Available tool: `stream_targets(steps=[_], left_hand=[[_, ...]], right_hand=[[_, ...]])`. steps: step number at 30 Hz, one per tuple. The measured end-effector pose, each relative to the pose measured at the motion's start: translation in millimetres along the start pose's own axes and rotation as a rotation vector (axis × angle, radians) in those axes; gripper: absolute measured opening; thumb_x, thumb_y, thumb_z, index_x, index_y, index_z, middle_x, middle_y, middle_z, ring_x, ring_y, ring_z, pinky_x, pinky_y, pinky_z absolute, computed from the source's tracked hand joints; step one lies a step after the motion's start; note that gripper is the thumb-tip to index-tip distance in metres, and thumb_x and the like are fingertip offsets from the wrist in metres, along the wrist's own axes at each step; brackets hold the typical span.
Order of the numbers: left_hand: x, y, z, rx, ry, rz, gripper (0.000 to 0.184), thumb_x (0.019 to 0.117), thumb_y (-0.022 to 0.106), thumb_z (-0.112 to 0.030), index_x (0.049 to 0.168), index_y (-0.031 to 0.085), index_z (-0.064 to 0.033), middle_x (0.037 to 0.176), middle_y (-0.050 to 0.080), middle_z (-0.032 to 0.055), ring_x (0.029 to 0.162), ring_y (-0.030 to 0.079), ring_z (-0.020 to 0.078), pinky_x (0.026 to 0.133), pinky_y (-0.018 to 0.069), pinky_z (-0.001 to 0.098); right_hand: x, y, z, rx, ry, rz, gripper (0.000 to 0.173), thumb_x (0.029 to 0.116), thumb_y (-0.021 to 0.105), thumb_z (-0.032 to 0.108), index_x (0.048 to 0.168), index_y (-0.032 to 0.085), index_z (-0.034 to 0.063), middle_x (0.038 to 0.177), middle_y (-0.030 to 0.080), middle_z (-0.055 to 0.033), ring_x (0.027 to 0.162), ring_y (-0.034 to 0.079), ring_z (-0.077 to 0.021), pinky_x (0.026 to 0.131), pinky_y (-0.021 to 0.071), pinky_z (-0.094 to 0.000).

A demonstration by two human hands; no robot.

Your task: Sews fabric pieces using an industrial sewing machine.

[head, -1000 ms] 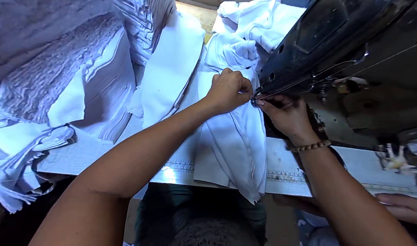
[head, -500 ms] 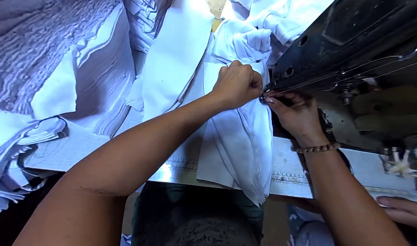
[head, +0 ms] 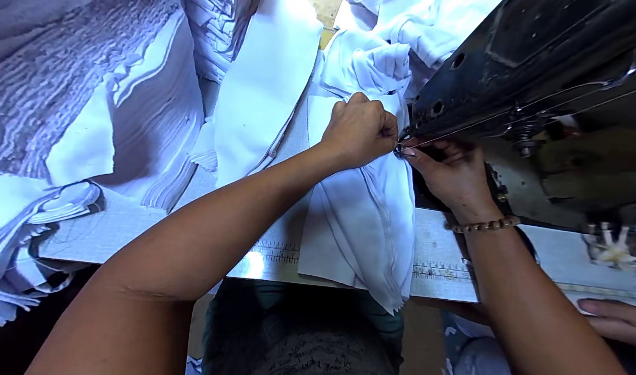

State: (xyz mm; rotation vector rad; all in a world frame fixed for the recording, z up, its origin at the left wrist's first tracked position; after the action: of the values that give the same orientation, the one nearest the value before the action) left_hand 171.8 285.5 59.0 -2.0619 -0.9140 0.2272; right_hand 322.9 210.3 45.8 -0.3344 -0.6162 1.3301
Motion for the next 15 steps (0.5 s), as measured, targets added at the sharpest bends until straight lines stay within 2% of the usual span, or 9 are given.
stream_targets(steps=[6,11,15], left_hand=[[0.7,0.9,-0.1,0.015,0.013,-0.008,0.018,0.0963,0.065,-0.027,0.095,0.079,-0.0155,0.097,0.070,0.0057,0.112,0.055,0.0277,0.091,0.0342,0.0496],[1.6,1.4,0.2,0.019,0.016,-0.014,0.018,0.0960,0.066,-0.028,0.096,0.079,-0.0165,0.098,0.071,0.0058,0.113,0.056,0.0287,0.091,0.0353,0.0509],[1.2,3.1,0.4,0.020,0.019,-0.012,0.018,0.0961,0.067,-0.030,0.096,0.080,-0.0180,0.098,0.070,0.0051,0.113,0.055,0.0278,0.091,0.0344,0.0499]], right_hand=[[4.3,0.2,-1.3,0.034,-0.020,-0.020,0.010,0.0903,0.074,0.005,0.100,0.073,0.0065,0.092,0.072,0.0088,0.084,0.065,0.0107,0.078,0.0536,-0.0093],[3.4,1.7,2.9,-0.027,-0.079,-0.037,0.009,0.0928,0.072,0.009,0.100,0.073,0.0045,0.091,0.072,0.0078,0.082,0.062,0.0129,0.078,0.0520,-0.0078],[2.7,1.6,4.9,-0.070,-0.125,-0.041,0.010,0.0947,0.069,0.013,0.097,0.073,0.0048,0.086,0.069,0.0078,0.074,0.059,0.0132,0.072,0.0505,-0.0073]])
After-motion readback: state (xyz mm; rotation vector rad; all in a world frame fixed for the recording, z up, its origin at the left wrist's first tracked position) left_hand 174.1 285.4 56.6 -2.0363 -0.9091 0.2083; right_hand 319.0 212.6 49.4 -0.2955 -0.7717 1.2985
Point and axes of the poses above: each hand's wrist, its own x-axis towards the middle knuckle, its own y-axis out of the palm, z = x × y, the point moved 7 cm from there along x, towards the middle knuckle
